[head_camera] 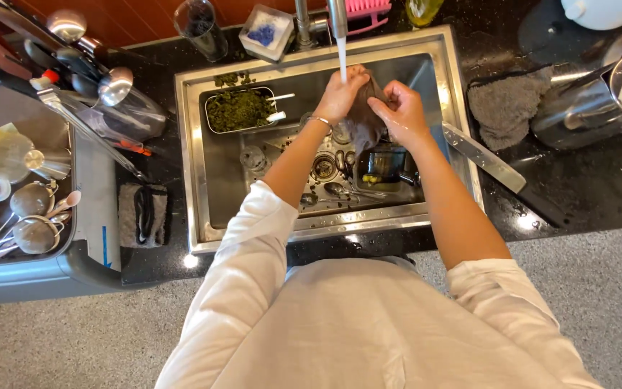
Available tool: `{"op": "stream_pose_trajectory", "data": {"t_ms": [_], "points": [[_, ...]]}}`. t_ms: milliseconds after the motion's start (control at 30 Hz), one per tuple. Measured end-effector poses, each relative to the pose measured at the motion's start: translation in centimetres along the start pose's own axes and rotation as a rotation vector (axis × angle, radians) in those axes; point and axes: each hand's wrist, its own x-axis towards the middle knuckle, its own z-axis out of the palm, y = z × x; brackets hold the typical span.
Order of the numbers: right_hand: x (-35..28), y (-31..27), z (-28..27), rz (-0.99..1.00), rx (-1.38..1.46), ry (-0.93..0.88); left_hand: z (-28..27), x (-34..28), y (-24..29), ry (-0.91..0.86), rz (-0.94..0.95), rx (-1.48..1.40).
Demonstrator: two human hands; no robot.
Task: Washing a cloth coffee filter and espresso machine components in a commercial kitchen sink.
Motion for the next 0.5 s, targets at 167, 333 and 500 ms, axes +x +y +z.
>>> {"op": "stream_pose_trajectory", "data": {"t_ms": [167, 333, 500], "points": [[1.3, -1.4, 0.8, 0.033, 0.219, -0.103, 0.2, -0.1, -2.5, 0.131, -0.067, -0.43], [3.0, -3.5, 2.9, 0.02, 0.078, 0.003, -1.1, -5.0, 2.3, 0.156, -0.323, -0.401], [5.3, -7.7, 7.5, 0.241, -0.391, -0.147, -1.1, -9.1, -3.7, -0.055, -0.282, -0.12]]}}
